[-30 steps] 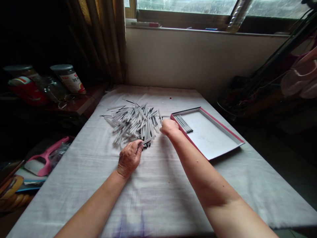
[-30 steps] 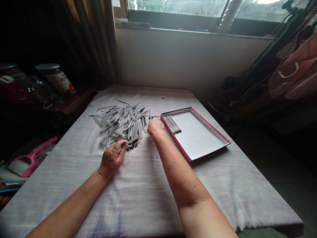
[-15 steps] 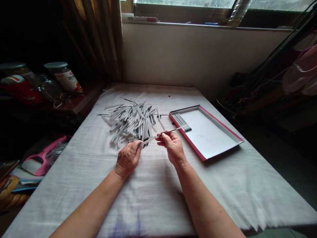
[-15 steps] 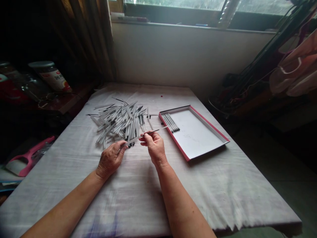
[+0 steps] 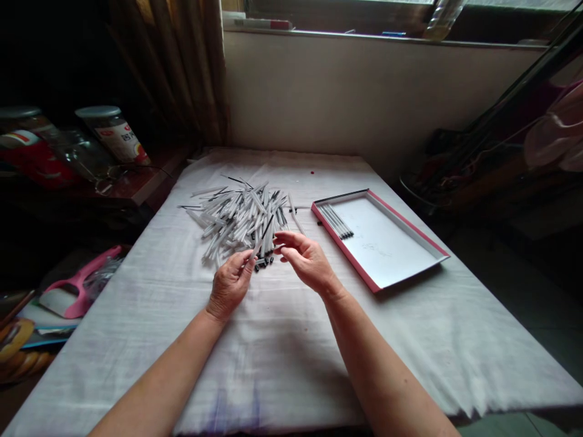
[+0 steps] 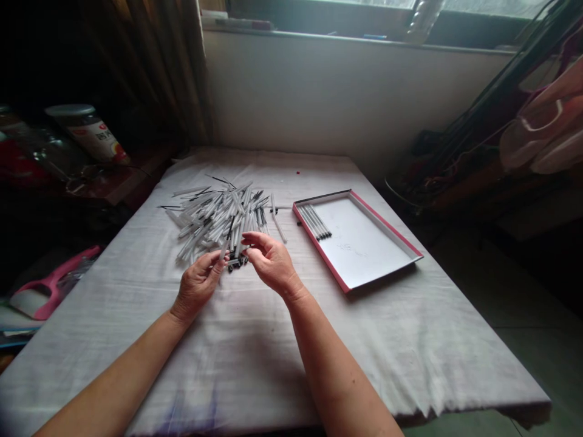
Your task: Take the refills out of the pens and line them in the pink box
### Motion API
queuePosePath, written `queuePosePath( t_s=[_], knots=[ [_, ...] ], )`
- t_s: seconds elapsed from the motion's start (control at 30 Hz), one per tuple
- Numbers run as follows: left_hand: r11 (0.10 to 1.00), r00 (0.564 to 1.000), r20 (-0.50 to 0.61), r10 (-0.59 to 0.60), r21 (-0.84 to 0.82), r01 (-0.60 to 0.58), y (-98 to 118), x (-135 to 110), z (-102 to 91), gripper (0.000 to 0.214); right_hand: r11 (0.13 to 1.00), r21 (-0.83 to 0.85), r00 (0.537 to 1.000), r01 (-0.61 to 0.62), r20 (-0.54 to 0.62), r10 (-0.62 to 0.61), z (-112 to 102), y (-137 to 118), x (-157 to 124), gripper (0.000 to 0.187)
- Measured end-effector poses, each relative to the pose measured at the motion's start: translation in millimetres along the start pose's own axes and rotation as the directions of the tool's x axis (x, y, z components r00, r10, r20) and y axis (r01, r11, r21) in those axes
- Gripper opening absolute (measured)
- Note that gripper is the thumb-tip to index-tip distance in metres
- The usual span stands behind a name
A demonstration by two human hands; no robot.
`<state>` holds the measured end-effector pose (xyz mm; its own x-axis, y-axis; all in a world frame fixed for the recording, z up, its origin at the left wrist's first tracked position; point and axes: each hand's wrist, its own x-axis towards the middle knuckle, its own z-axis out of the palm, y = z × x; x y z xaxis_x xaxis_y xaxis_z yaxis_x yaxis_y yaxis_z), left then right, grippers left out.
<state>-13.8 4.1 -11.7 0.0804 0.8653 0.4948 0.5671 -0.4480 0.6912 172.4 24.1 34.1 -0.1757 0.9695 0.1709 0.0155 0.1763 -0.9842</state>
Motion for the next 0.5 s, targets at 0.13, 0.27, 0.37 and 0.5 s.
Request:
queuePosePath(
  t_s=[0.13,0.27,0.37,0.5],
  knots=[
    [0.998,1.0,-0.002,-0.023,-0.063,0.023,-1.0,-0.7,-1.1,0.024,0.855,-0.518,0.999,0.012,-0.036,-0.036,-0.6,28.5,1.1,0.026],
    [0.997,1.0,0.014,-0.028,-0.075,0.029,-1.0,-1.5,-1.3,0.026,0.608,-0.791,0.997,0.068,0.082,-0.004,5.3,37.4,-2.6,0.034],
    [0.998,1.0,0.011,-0.02,-0.061,0.02,-1.4,-1.8,-1.6,0.026,0.472,-0.876,0.991,0.098,0.127,0.031,11.0,33.1,-1.9,0.029],
    [0.999,0.999,0.016,0.033,-0.03,-0.033,-1.1,-1.7,-2.6,0.025,0.492,-0.868,0.996,0.064,0.085,0.02,11.3,32.8,-0.2,0.019]
  ],
)
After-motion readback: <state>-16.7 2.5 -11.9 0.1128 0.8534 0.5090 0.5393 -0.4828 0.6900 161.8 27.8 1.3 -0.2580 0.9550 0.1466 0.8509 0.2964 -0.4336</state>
